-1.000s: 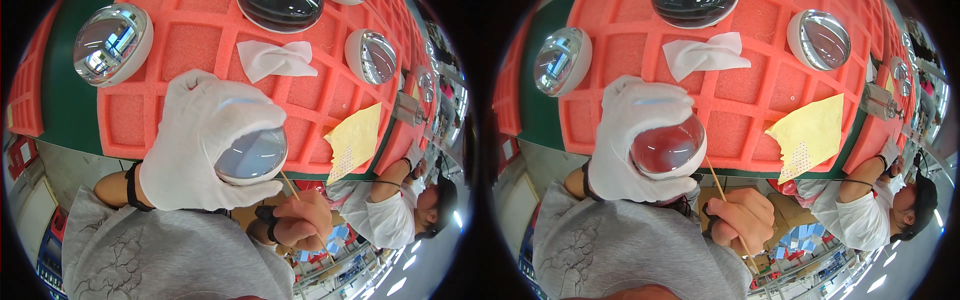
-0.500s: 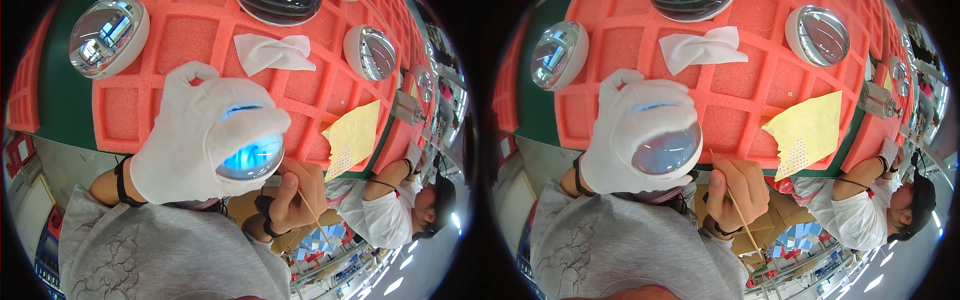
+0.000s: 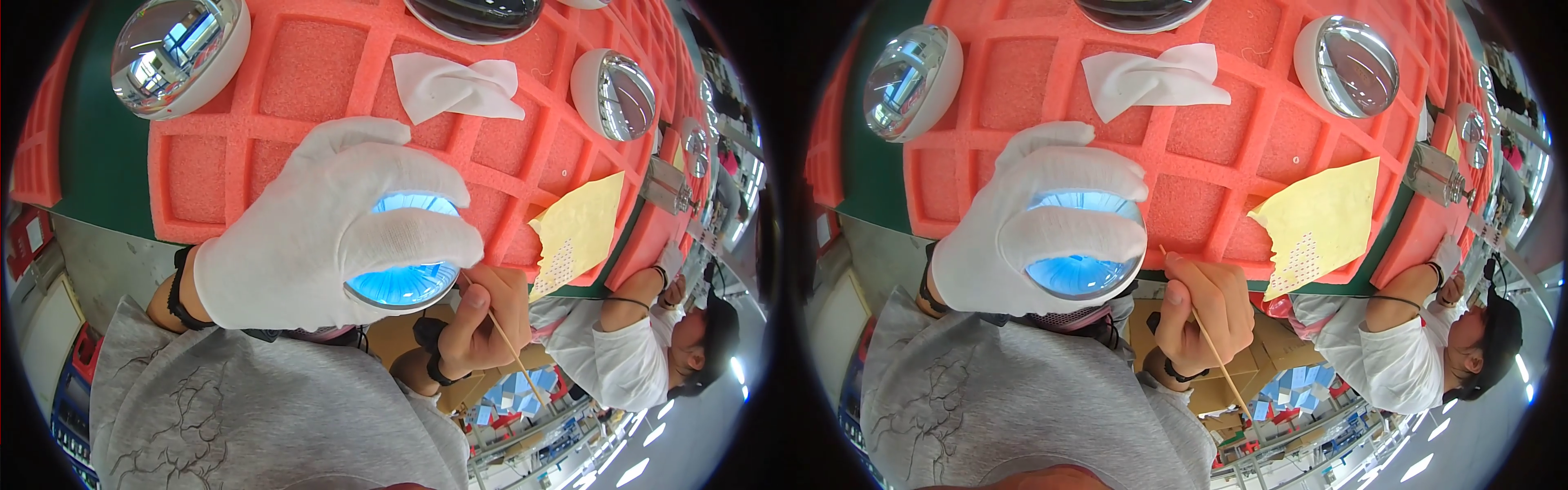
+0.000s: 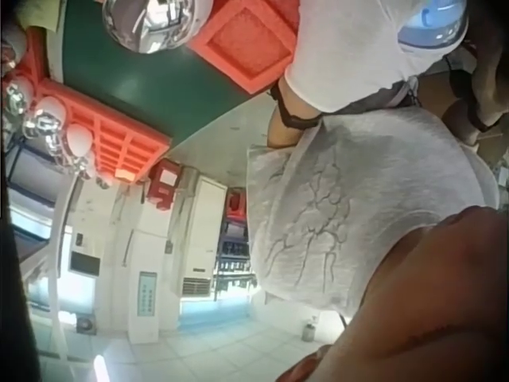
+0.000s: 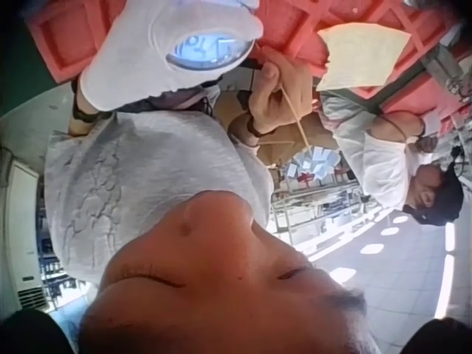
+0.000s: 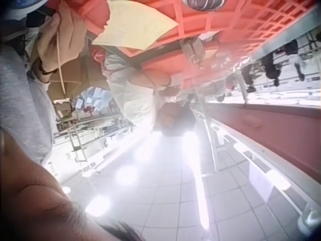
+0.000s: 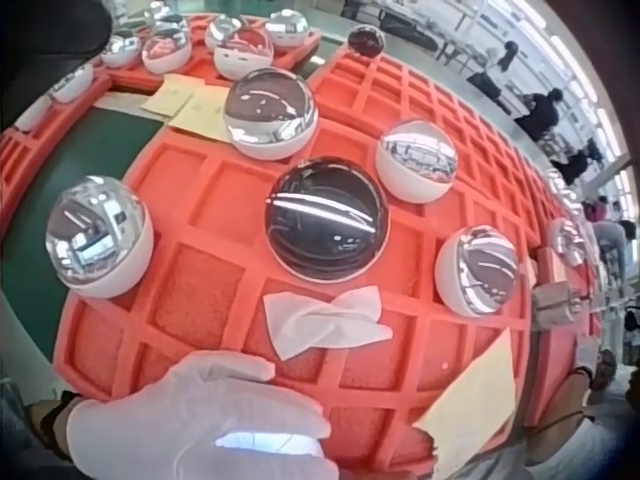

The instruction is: The person picks up a camera dome, wipes it with a cloth, and uses a wooden stick to apply sealant around the rim. They rotate the dome to continue the application before wiping it again and placing it back into a red foam tray.

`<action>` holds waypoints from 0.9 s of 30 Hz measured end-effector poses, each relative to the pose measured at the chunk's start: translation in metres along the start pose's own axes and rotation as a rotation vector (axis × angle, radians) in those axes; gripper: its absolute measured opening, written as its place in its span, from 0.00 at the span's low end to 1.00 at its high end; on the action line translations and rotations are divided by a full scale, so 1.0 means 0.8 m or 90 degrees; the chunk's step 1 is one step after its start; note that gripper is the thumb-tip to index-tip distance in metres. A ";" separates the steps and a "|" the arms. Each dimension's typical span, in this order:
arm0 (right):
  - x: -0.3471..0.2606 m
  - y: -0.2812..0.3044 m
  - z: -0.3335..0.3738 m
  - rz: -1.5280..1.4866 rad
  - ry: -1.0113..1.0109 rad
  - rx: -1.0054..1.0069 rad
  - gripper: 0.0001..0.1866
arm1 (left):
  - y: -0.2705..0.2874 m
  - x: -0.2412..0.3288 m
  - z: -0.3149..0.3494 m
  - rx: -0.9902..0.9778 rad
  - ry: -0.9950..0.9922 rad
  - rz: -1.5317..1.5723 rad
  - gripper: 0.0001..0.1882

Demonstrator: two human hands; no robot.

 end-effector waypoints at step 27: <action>0.010 -0.010 -0.004 -0.003 0.052 0.061 0.08 | -0.002 -0.004 0.006 0.024 0.005 0.056 0.32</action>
Point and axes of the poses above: each hand's wrist, its own z-axis away from the middle knuckle, its own y-axis out of the back of the hand, x = y × z, the point moved 4 cm from there along -z, towards the middle knuckle, and after that the axes turned 15 degrees about -x, right-handed, at the moved point
